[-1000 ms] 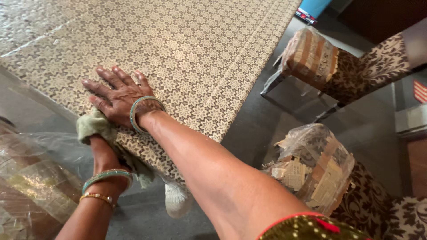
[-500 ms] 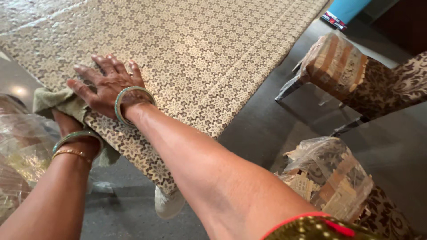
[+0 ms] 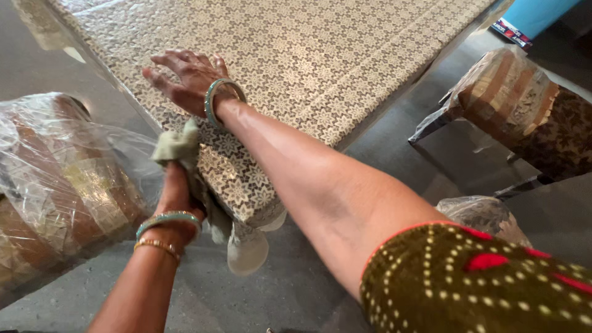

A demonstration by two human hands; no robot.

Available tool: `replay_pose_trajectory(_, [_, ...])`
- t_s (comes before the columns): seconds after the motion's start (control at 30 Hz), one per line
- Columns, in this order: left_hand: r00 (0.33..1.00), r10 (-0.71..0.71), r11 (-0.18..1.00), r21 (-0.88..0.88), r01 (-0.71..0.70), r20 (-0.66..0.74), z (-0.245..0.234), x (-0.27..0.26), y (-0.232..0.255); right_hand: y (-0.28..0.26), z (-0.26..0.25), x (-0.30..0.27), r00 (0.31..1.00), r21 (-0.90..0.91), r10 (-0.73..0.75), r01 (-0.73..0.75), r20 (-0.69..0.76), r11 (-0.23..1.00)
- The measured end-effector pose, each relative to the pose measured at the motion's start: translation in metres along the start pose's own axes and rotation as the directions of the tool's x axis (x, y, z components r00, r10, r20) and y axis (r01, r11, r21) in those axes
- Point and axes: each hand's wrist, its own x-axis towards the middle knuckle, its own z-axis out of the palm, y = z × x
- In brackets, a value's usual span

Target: The person wipes a patterned tablecloth on a dining table using a green cloth. They move the cloth across the surface and along the edges, smoothing the fabric as they clean.

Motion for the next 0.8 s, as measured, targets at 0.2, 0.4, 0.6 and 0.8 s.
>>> replay_pose_trajectory(0.2, [1.000, 0.020, 0.993, 0.112, -0.020, 0.006, 0.010, -0.027, -0.024, 0.009, 0.007, -0.039, 0.993, -0.156, -0.056, 0.072, 0.100, 0.985])
replay_pose_trajectory(0.4, [0.990, 0.140, 0.987, -0.080, -0.138, 0.019, 0.012, -0.015, -0.030, 0.031, -0.012, -0.122, 0.967, -0.189, -0.220, 0.242, 0.128, 0.952])
replay_pose_trajectory(0.6, [0.964, 0.254, 0.935, -0.276, -0.224, 0.076, 0.004, 0.023, -0.052, 0.042, -0.023, -0.160, 0.992, -0.309, -0.127, 0.122, 0.001, 0.943])
replay_pose_trajectory(0.8, [0.929, 0.328, 0.902, -0.349, -0.255, 0.171, -0.002, 0.026, -0.075, 0.045, -0.013, -0.159, 0.993, -0.274, -0.069, 0.040, -0.095, 0.961])
